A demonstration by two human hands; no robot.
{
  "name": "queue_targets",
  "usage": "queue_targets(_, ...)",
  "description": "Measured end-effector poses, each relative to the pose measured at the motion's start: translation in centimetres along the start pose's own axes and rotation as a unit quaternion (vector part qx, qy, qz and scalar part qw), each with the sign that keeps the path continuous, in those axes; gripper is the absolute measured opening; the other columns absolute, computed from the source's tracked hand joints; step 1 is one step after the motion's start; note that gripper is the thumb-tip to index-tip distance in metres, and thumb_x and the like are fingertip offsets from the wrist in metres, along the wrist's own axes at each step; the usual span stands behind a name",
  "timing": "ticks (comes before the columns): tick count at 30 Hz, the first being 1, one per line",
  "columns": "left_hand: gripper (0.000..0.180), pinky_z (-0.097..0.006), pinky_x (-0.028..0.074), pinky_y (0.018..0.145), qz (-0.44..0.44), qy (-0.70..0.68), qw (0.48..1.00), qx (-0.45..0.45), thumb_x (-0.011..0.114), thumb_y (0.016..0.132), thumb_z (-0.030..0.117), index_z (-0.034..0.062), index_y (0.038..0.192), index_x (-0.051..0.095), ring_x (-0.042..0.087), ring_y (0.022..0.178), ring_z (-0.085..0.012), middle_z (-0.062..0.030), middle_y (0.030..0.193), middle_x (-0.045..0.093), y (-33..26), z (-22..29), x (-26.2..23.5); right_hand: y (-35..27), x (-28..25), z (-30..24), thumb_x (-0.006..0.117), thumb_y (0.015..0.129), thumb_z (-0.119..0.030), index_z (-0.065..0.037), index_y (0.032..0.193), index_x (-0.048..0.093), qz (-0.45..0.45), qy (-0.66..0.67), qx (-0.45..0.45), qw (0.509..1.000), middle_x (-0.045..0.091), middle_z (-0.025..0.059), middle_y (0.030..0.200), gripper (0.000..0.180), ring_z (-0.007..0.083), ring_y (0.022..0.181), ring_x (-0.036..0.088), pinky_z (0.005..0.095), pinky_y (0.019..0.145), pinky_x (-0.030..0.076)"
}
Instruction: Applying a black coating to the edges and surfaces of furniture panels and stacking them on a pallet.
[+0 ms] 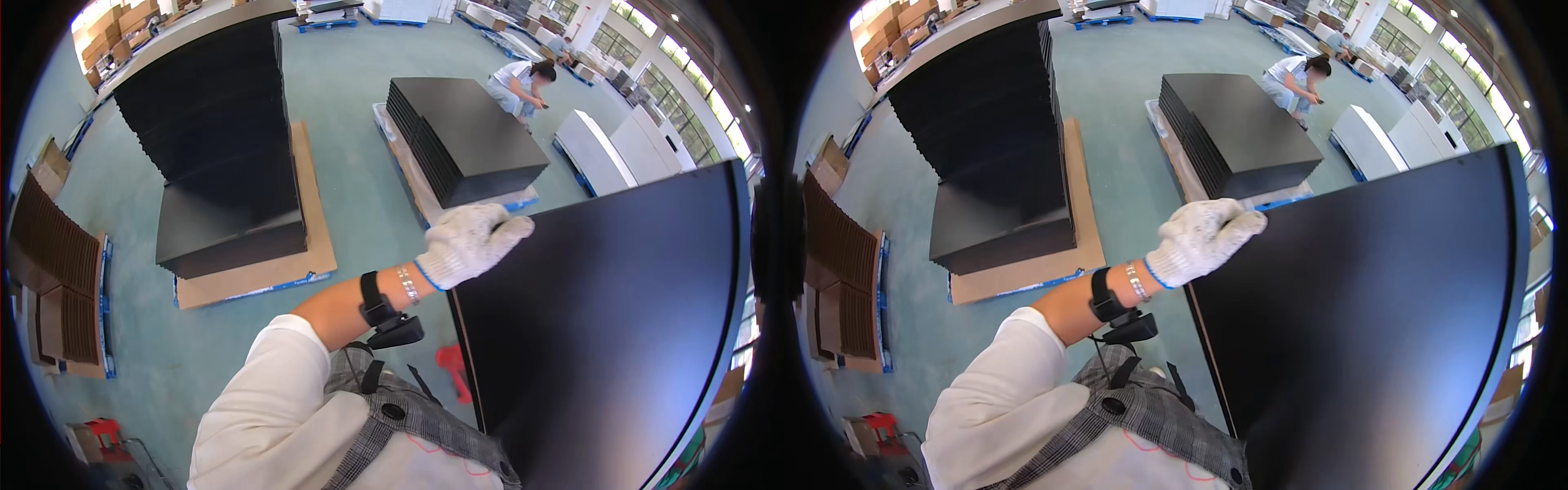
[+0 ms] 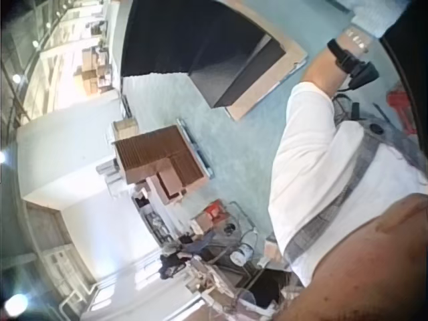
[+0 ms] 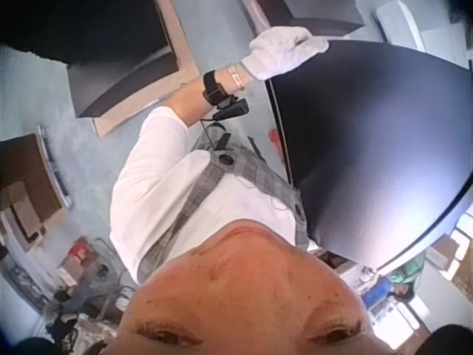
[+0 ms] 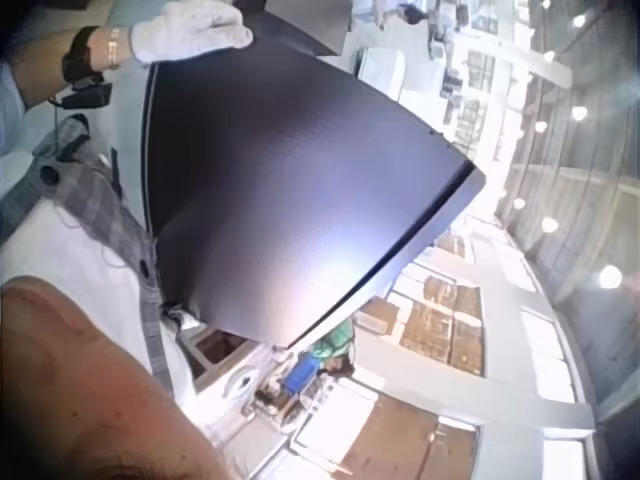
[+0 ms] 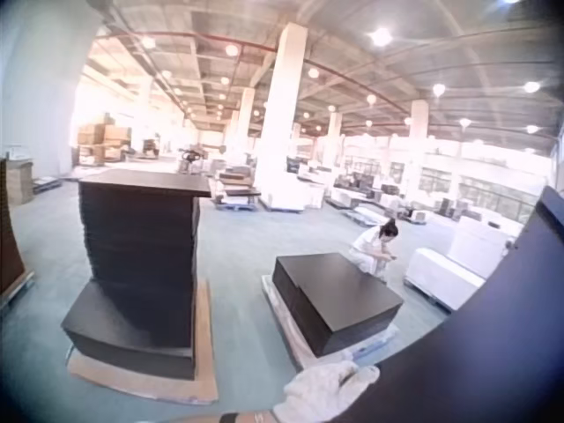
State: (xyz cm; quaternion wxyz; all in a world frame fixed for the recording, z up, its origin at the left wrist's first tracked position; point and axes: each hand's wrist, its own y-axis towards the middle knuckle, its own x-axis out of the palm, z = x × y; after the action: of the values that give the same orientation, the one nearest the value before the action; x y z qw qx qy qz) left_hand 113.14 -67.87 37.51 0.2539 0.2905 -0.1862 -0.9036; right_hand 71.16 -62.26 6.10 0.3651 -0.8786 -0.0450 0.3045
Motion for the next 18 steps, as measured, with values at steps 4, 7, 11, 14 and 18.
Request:
queue_targets(4, 0.057, -0.041, 0.053, 0.072, 0.064, 0.013, 0.997, -0.029, 0.049, 0.097, 0.062, 0.0115, 0.085, 0.072, 0.068, 0.079, -0.0332, -0.0106, 0.078, 0.069, 8.3, -8.5, -2.6, 6.1, 2.1, -13.0, 0.039, 0.102, -0.055, -0.009, 0.149, 0.04, -0.004, -0.042, -0.03, 0.999, 0.043, 0.0113, 0.143, 0.065, 0.0265, 0.13, 0.04, 0.0427, 0.11, 0.028)
queue_targets(7, 0.058, -0.041, 0.052, 0.075, 0.05, 0.051, 0.994, -0.085, 0.047, 0.098, 0.062, 0.0109, 0.085, 0.071, 0.067, 0.079, -0.0338, -0.0115, 0.078, 0.068, 15.5, -15.0, -6.2, 9.5, 4.5, -22.2, 0.039, 0.103, -0.055, -0.009, 0.149, 0.04, 0.01, -0.061, -0.032, 0.998, 0.042, 0.0113, 0.145, 0.066, 0.0267, 0.132, 0.039, 0.0429, 0.111, 0.027)
queue_targets(11, 0.061, -0.044, 0.051, 0.076, 0.061, 0.048, 0.987, -0.141, 0.044, 0.099, 0.061, 0.0075, 0.08, 0.066, 0.065, 0.081, -0.0381, -0.0159, 0.078, 0.067, 26.7, -22.7, -11.7, 12.3, 7.1, -33.8, 0.038, 0.103, -0.055, -0.009, 0.15, 0.039, 0.039, -0.08, -0.017, 0.996, 0.041, 0.0113, 0.147, 0.066, 0.0268, 0.134, 0.038, 0.0432, 0.112, 0.026)
queue_targets(14, 0.062, -0.047, 0.049, 0.077, 0.033, 0.072, 0.981, -0.176, 0.041, 0.1, 0.06, 0.006, 0.081, 0.065, 0.064, 0.085, -0.042, -0.0197, 0.081, 0.066, 33.5, -28.0, -14.4, 14.5, 8.2, -41.5, 0.038, 0.103, -0.056, -0.01, 0.151, 0.038, 0.057, -0.1, -0.012, 0.993, 0.04, 0.0112, 0.149, 0.067, 0.027, 0.136, 0.037, 0.0434, 0.113, 0.025)
queue_targets(18, 0.065, -0.047, 0.048, 0.079, 0.026, 0.099, 0.968, -0.23, 0.038, 0.1, 0.062, 0.0059, 0.084, 0.065, 0.062, 0.089, -0.0428, -0.0204, 0.083, 0.066, 41.9, -35.4, -17.3, 18.5, 10.6, -50.7, 0.037, 0.103, -0.056, -0.01, 0.152, 0.037, 0.078, -0.114, 0.001, 0.99, 0.038, 0.0112, 0.151, 0.067, 0.0271, 0.138, 0.035, 0.0437, 0.115, 0.024)
